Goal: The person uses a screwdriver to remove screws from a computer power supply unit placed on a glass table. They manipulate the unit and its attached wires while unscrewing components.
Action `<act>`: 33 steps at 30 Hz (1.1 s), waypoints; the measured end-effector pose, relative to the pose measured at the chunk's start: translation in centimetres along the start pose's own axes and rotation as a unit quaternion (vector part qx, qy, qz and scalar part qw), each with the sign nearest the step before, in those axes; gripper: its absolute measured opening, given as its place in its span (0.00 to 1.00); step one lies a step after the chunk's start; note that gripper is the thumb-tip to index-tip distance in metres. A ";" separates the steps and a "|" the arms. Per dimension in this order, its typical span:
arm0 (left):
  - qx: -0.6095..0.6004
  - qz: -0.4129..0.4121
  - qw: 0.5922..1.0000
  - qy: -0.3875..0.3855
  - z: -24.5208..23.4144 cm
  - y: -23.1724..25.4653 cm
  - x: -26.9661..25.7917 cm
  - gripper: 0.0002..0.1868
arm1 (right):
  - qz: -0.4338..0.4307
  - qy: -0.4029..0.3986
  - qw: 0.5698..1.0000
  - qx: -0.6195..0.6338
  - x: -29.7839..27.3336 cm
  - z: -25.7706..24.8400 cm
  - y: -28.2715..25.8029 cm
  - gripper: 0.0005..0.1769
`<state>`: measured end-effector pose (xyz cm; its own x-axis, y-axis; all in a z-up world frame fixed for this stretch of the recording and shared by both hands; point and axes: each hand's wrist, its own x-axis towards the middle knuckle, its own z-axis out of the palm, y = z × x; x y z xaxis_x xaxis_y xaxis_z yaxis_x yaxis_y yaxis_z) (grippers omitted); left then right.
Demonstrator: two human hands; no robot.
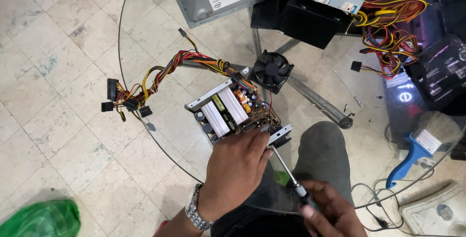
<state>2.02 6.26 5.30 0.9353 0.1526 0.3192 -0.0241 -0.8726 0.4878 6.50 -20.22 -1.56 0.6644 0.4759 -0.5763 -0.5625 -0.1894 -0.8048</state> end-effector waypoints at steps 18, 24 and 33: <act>0.027 -0.005 1.000 -0.013 0.2 0.1 -0.1 0.08 | 0.074 0.112 0.990 0.032 -0.3 1.3 -1.2 0.20; 0.010 -0.003 1.000 -0.011 0.1 0.2 -0.1 0.08 | 0.118 0.118 0.986 -0.029 -0.7 2.8 -4.1 0.25; 0.016 0.003 1.000 -0.007 0.3 0.1 -0.2 0.09 | 0.101 0.123 0.987 0.027 -0.1 2.0 -2.7 0.21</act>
<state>1.94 5.98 5.02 0.9401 0.1418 0.3101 -0.0177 -0.8878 0.4598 6.93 -18.05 0.95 0.6311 0.2091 -0.7470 -0.7173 -0.2094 -0.6646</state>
